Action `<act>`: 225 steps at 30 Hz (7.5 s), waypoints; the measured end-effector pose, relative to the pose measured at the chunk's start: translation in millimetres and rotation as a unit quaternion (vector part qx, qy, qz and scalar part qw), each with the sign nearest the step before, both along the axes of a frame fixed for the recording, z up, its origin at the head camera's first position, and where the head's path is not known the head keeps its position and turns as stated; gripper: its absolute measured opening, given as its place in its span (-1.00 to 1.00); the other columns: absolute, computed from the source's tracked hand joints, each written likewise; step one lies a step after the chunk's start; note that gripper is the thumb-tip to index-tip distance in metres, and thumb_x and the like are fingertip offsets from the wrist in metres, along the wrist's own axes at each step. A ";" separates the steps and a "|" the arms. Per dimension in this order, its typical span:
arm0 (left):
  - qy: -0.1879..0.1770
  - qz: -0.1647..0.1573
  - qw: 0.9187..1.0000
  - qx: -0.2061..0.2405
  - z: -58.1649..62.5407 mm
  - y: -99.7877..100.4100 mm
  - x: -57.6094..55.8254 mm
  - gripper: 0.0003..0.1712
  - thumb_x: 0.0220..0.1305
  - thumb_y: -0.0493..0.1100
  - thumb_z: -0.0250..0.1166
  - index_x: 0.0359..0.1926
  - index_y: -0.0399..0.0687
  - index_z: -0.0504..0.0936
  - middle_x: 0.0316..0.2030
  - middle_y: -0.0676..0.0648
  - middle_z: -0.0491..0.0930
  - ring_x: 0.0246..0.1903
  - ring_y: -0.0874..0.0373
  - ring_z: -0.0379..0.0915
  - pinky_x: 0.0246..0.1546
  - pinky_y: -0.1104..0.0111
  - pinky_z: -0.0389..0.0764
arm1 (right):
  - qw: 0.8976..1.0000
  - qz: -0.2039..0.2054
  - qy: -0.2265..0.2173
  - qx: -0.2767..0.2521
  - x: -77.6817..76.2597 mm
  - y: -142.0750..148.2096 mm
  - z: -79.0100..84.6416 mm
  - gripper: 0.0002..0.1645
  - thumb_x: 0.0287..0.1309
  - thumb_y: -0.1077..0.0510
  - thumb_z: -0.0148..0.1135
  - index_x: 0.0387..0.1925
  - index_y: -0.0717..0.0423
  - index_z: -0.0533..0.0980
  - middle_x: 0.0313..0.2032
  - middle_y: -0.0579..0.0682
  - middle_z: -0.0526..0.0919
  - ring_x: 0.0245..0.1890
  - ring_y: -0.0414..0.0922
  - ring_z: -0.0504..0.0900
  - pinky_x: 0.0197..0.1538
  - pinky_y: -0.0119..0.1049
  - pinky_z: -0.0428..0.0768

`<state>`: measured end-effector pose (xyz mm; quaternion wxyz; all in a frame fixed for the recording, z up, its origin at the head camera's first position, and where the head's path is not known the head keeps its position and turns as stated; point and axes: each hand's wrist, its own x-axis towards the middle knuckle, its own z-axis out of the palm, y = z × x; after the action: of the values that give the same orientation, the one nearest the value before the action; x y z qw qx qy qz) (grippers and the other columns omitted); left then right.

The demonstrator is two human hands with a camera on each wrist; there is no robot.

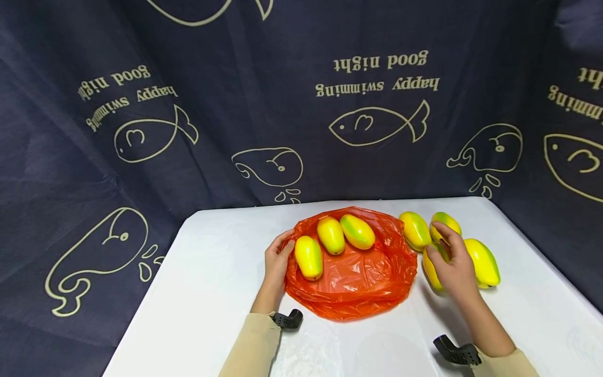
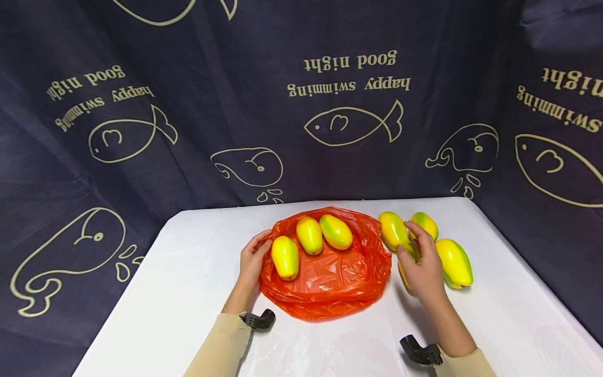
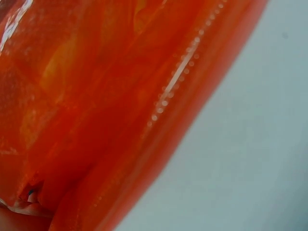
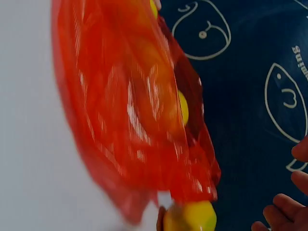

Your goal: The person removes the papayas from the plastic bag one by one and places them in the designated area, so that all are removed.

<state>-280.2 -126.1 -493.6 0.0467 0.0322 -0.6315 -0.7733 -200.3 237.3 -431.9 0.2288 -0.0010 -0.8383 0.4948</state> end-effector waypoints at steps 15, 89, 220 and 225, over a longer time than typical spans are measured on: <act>0.008 -0.004 1.000 0.003 1.5 1.8 0.0 -0.62 0.44 -0.19 0.16 0.22 0.03 0.59 0.24 -0.06 0.55 0.18 0.09 0.49 0.18 0.40 0.59 | 0.995 0.060 -0.055 -0.059 -31.5 -30.2 -2.9 -0.34 0.46 0.09 0.03 0.49 0.07 0.16 0.45 0.14 0.27 0.46 0.12 0.26 0.47 0.01 0.32; 0.113 -0.084 0.975 -0.175 45.7 19.0 14.4 -0.36 0.29 -0.33 0.27 0.39 -0.17 0.38 0.39 -0.25 0.37 0.42 -0.23 0.21 0.50 -0.11 0.14 | 0.977 0.090 -0.179 -0.078 -46.8 -37.2 -20.5 -0.26 0.44 0.11 0.01 0.55 0.00 0.05 0.48 0.25 0.19 0.44 0.21 0.21 0.44 0.20 0.33; -0.018 -0.072 0.952 -0.298 30.0 -99.1 -23.0 0.17 0.06 -0.19 0.50 0.57 0.18 -0.01 0.54 -0.12 -0.06 0.45 -0.15 0.06 0.50 -0.11 0.10 | 0.973 0.084 -0.193 -0.095 -46.2 -40.6 -28.8 -0.35 0.45 0.10 0.02 0.49 -0.01 0.17 0.48 0.20 0.19 0.47 0.17 0.16 0.49 0.20 0.23; -0.026 -0.088 0.939 -0.331 22.4 -100.8 -24.3 0.16 0.06 -0.15 0.51 0.56 0.23 0.00 0.53 -0.11 -0.04 0.45 -0.15 0.07 0.50 -0.14 0.09 | 0.975 0.089 -0.180 -0.091 -46.1 -39.7 -30.1 -0.36 0.44 0.12 0.04 0.48 0.03 0.19 0.48 0.22 0.21 0.45 0.18 0.19 0.49 0.20 0.23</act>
<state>-304.5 -226.9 -471.2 -0.0294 -0.0206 -0.8534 -0.5201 -246.4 197.6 -462.0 0.0280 -0.0364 -0.8137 0.5794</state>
